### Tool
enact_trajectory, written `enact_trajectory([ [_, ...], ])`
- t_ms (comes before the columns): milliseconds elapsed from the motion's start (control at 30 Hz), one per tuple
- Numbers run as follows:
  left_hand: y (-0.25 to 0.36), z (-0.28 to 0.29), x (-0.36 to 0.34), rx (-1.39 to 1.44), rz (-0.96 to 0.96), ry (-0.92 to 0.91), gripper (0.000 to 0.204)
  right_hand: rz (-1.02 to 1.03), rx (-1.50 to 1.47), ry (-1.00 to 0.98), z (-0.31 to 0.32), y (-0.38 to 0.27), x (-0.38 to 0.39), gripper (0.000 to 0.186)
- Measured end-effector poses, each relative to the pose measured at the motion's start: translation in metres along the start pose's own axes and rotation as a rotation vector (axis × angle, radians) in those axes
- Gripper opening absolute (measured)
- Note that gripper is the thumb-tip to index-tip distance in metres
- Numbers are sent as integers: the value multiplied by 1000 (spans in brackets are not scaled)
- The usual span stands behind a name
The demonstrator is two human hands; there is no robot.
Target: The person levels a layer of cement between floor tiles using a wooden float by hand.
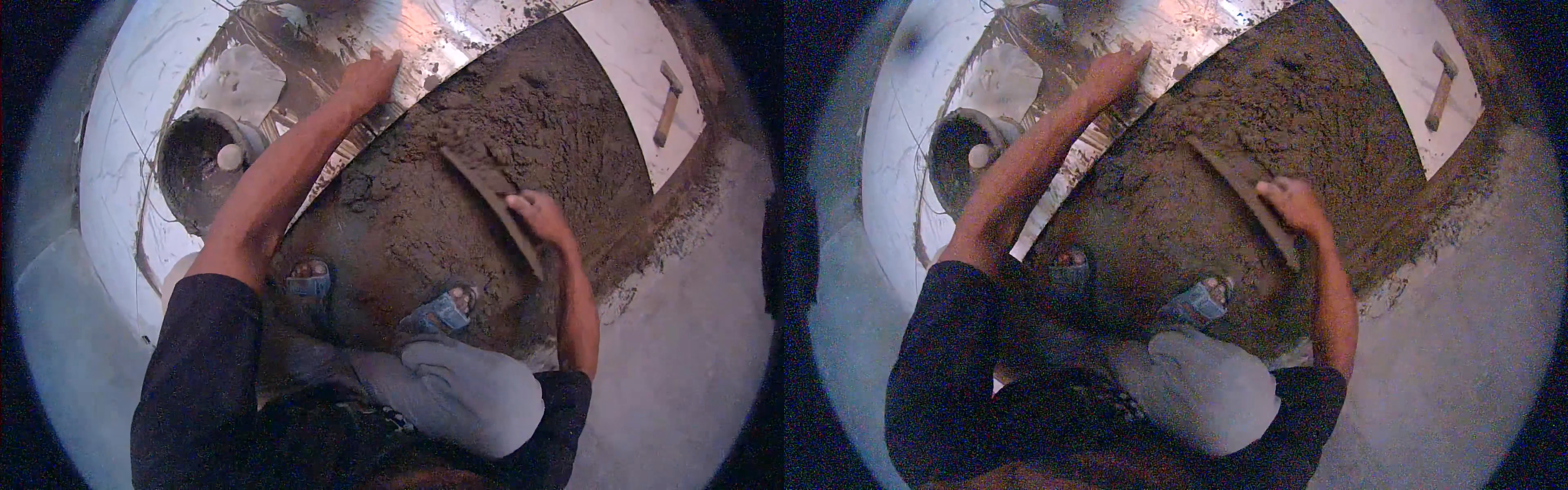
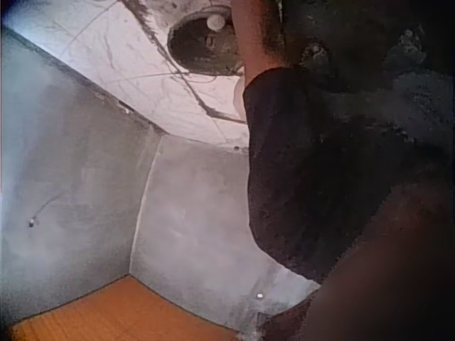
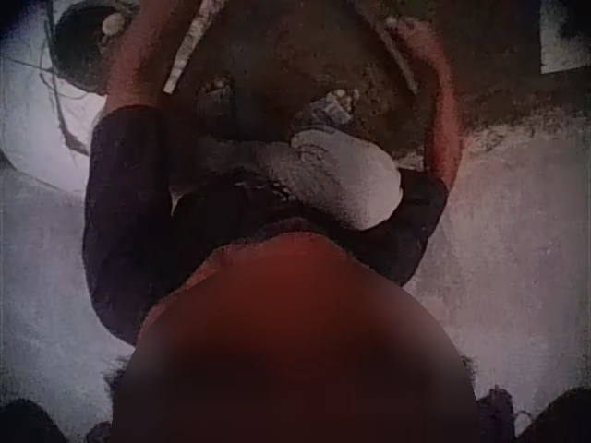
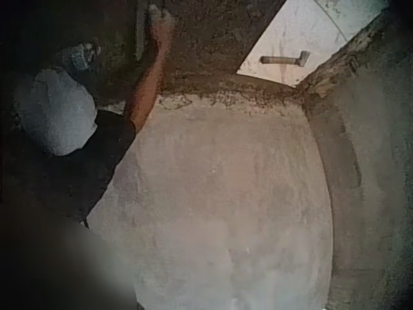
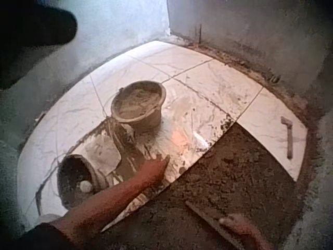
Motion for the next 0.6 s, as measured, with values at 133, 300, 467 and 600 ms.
enact_trajectory([
  [133, -7, -7, -2, 38, -1, 63, 51, -50, -13, -81, -9, -10, 8, 54],
  [300, -3, -10, -4, 11, 22, 34, 51, 92, 62, -202, -68, -54, -24, 53],
  [467, -3, -1, 4, 1, 6, 63, 52, 104, -122, 81, 2, -5, -39, 52],
  [600, 0, 2, 1, -10, 14, -12, 51, 49, -18, 57, 22, 4, -31, 51],
])
Point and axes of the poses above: each hand's wrist, its own x-axis away from the middle knuckle, its own z-axis out of the back of the hand, y = z × x, the point moved 8 cm from there along -x, towards the middle knuckle, and after that the axes turned 5 degrees about z, right-handed, at the moved point
